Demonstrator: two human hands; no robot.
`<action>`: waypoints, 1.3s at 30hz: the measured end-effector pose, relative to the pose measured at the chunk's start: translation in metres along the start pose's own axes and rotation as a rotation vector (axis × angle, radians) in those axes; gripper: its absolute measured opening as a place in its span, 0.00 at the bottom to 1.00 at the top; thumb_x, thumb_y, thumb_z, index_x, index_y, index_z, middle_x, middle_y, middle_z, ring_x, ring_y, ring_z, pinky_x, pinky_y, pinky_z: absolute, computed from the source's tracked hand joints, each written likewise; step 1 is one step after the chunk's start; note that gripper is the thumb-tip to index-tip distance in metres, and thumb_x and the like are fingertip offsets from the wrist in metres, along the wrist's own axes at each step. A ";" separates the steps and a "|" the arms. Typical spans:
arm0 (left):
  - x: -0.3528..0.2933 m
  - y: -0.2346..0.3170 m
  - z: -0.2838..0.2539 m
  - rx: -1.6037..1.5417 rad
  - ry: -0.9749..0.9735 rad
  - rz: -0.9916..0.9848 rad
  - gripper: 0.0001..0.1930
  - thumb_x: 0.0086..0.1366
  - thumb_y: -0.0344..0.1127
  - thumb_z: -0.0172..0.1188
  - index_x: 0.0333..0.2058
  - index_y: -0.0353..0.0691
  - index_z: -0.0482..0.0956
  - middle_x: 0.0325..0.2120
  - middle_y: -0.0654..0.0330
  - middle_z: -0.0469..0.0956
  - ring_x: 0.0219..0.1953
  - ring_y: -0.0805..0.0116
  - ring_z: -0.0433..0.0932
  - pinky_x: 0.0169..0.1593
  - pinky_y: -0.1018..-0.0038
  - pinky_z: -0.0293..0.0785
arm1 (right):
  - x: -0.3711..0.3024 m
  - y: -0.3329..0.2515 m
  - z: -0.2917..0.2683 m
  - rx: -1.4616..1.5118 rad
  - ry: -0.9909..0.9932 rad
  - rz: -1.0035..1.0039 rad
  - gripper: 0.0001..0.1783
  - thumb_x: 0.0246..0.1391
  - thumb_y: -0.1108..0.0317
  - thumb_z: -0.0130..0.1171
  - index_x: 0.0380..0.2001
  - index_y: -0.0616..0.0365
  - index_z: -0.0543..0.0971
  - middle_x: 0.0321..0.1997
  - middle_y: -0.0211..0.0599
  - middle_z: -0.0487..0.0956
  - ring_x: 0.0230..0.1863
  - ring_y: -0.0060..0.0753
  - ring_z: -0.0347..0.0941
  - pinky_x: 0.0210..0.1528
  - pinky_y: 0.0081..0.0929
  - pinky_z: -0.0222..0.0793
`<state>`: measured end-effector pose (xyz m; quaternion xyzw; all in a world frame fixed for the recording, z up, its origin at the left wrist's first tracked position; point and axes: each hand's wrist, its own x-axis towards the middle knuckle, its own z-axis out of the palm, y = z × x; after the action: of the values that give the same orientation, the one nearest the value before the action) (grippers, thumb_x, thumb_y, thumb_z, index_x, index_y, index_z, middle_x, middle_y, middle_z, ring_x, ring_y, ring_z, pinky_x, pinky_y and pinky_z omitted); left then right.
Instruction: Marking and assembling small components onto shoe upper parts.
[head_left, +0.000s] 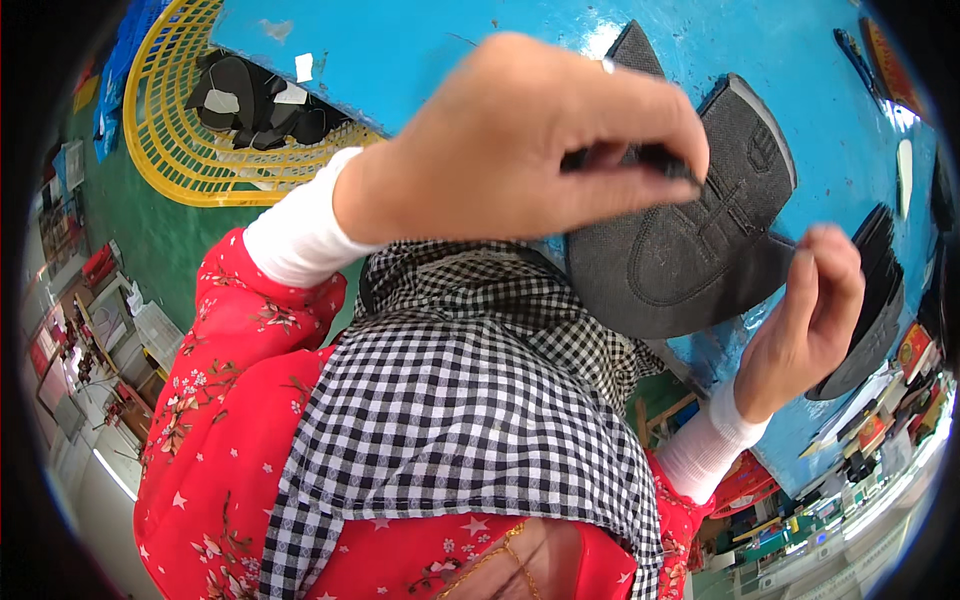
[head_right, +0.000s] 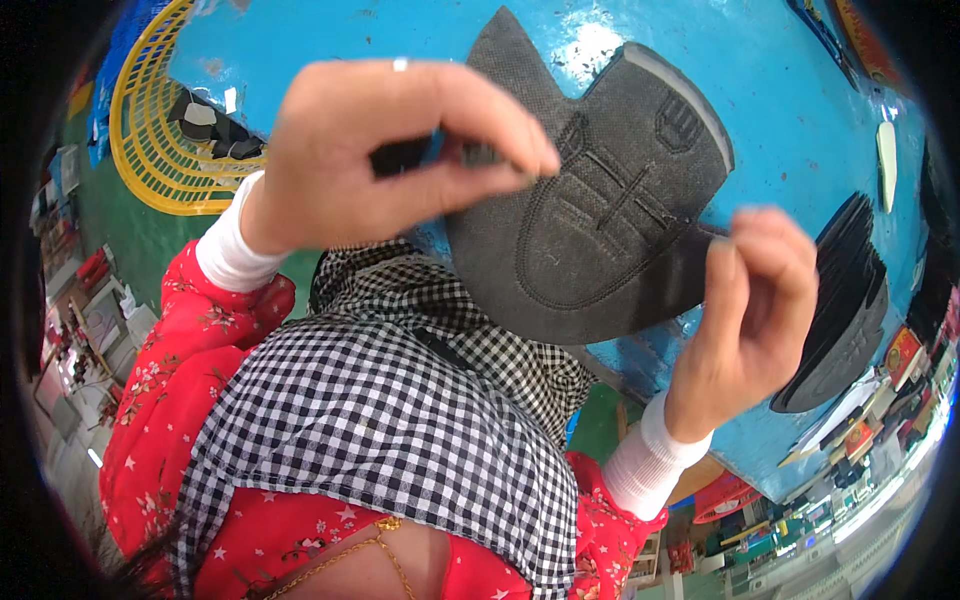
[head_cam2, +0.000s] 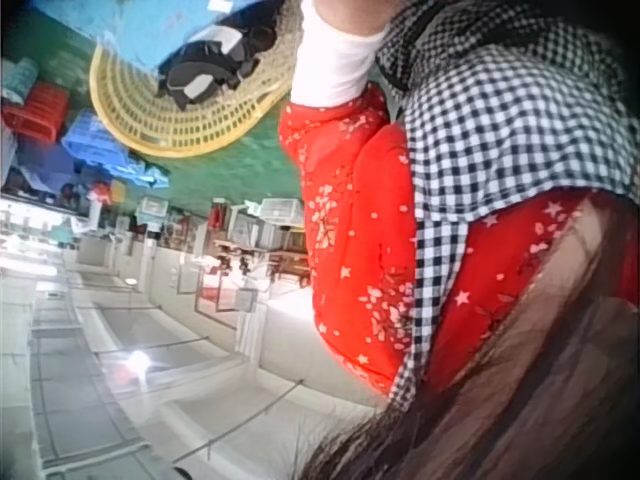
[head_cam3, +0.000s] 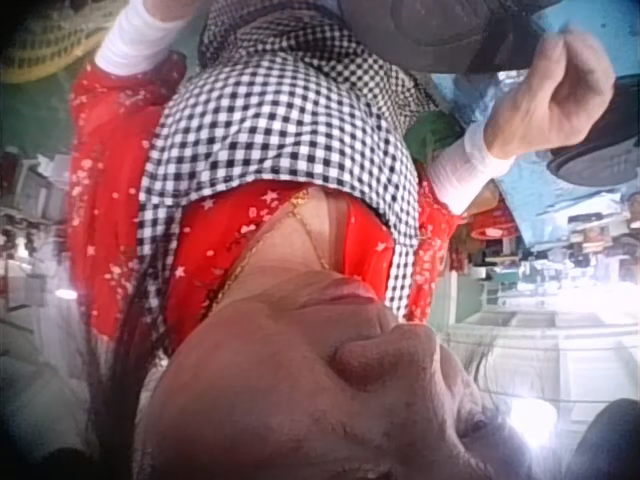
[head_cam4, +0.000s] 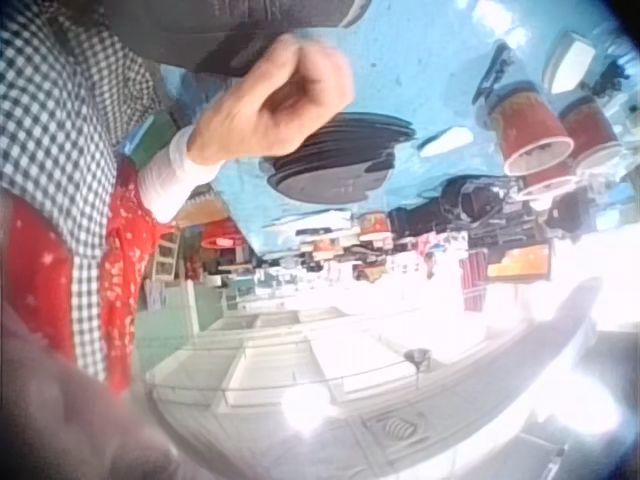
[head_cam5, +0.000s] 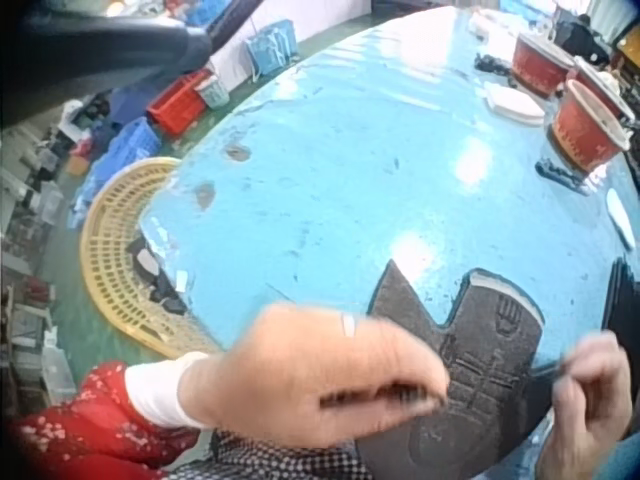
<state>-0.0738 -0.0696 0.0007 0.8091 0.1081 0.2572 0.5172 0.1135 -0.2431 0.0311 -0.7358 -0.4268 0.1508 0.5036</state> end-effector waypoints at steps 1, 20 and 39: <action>-0.004 0.008 0.000 -0.005 -0.033 0.006 0.08 0.53 0.25 0.67 0.33 0.40 0.83 0.30 0.61 0.83 0.24 0.74 0.78 0.25 0.83 0.71 | -0.009 -0.009 -0.002 0.025 -0.051 -0.007 0.07 0.49 0.85 0.56 0.32 0.63 0.75 0.38 0.41 0.75 0.40 0.30 0.71 0.43 0.26 0.68; -0.021 0.025 0.038 -0.305 -0.111 -0.018 0.08 0.52 0.28 0.67 0.33 0.41 0.83 0.29 0.62 0.83 0.25 0.69 0.82 0.26 0.78 0.75 | -0.038 -0.034 0.007 -0.006 -0.265 -0.042 0.07 0.42 0.77 0.66 0.27 0.61 0.77 0.26 0.37 0.77 0.29 0.35 0.71 0.33 0.28 0.66; -0.015 0.005 0.030 0.161 -0.018 0.238 0.11 0.48 0.26 0.66 0.32 0.43 0.79 0.35 0.62 0.83 0.27 0.72 0.79 0.23 0.80 0.73 | -0.023 -0.010 0.010 -0.414 -0.053 -0.008 0.03 0.50 0.78 0.62 0.29 0.62 0.78 0.42 0.38 0.77 0.46 0.34 0.72 0.50 0.28 0.66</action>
<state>-0.0710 -0.1018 -0.0090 0.8574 0.0272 0.2999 0.4174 0.0885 -0.2538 0.0306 -0.8176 -0.4647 0.0773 0.3310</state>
